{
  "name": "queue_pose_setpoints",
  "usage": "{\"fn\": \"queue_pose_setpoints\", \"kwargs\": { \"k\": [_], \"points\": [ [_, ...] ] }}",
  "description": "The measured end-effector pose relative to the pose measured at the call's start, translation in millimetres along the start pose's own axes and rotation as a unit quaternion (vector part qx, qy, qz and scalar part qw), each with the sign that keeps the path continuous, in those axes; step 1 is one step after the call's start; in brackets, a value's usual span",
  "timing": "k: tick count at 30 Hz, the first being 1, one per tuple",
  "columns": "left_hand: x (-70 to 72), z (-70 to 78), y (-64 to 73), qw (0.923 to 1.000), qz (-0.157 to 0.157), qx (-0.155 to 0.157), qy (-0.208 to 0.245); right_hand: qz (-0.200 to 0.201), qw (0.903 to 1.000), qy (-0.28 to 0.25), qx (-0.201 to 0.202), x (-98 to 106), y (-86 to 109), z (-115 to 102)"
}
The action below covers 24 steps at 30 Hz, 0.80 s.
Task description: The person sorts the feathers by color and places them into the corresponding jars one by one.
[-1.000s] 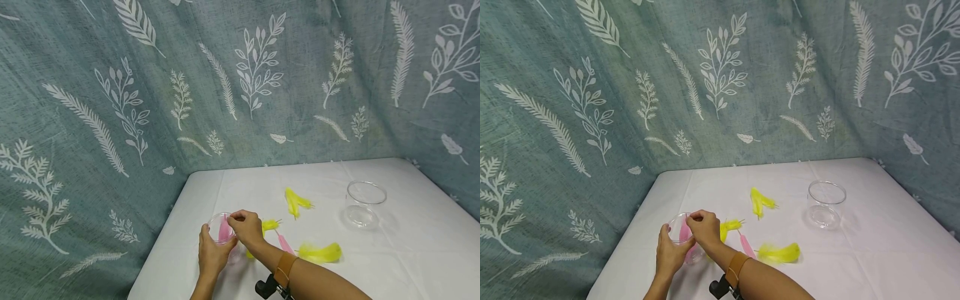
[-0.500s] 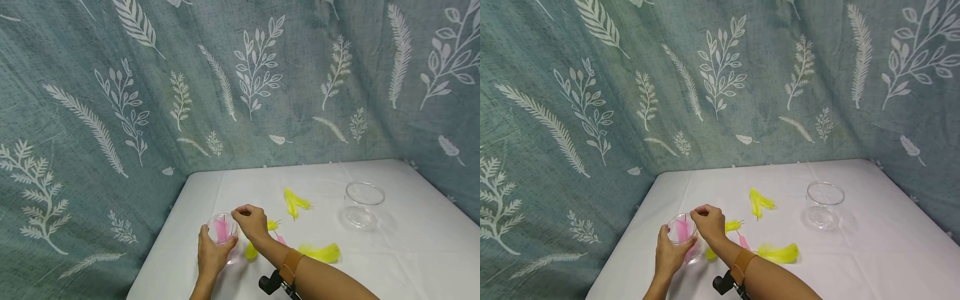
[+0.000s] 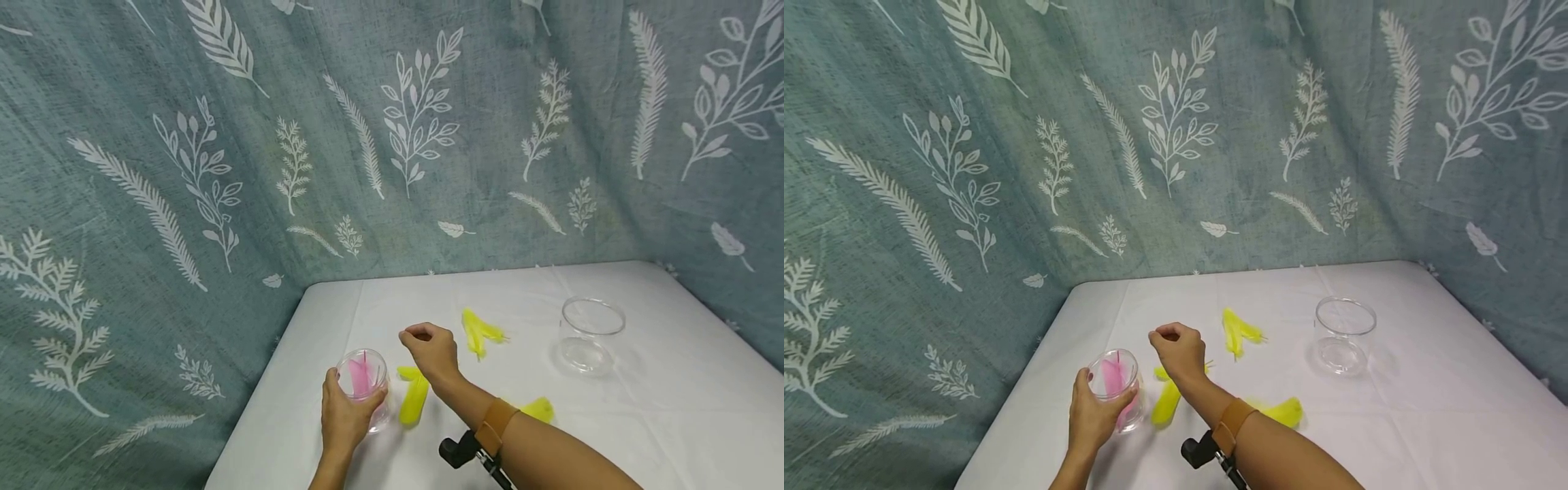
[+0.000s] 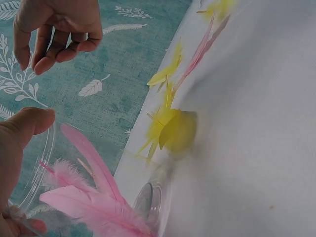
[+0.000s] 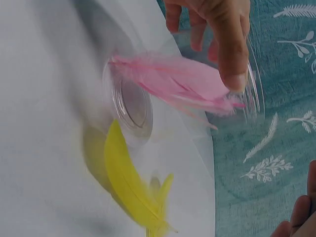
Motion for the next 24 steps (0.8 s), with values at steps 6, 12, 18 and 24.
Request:
{"fn": "queue_pose_setpoints", "kwargs": {
  "k": [6,12,18,24],
  "points": [
    [-0.3,-0.4,-0.3,1.0,0.0,-0.004,0.0,0.011,0.9998,0.008,-0.015,10,-6.5,5],
    [-0.6,0.3,-0.1,1.0,0.001,-0.007,0.0,0.013,0.9994,0.013,-0.029,19,-11.0,10],
    [-0.9,-0.3,0.2,1.0,0.002,0.0,-0.004,0.022,0.9991,0.009,-0.034,28,-16.7,15],
    [-0.9,-0.4,0.4,1.0,0.002,-0.001,-0.005,0.024,0.9984,0.018,-0.047,38,-20.8,23]
  ]
}}
Point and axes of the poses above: each hand's wrist, its own y-axis away from the middle knuckle, its own x-axis out of the back of the hand, z = x × y, the point moved 5 cm from there along -y, towards the middle knuckle, and after that the axes turned 14 degrees about z, right-handed, at the moved point
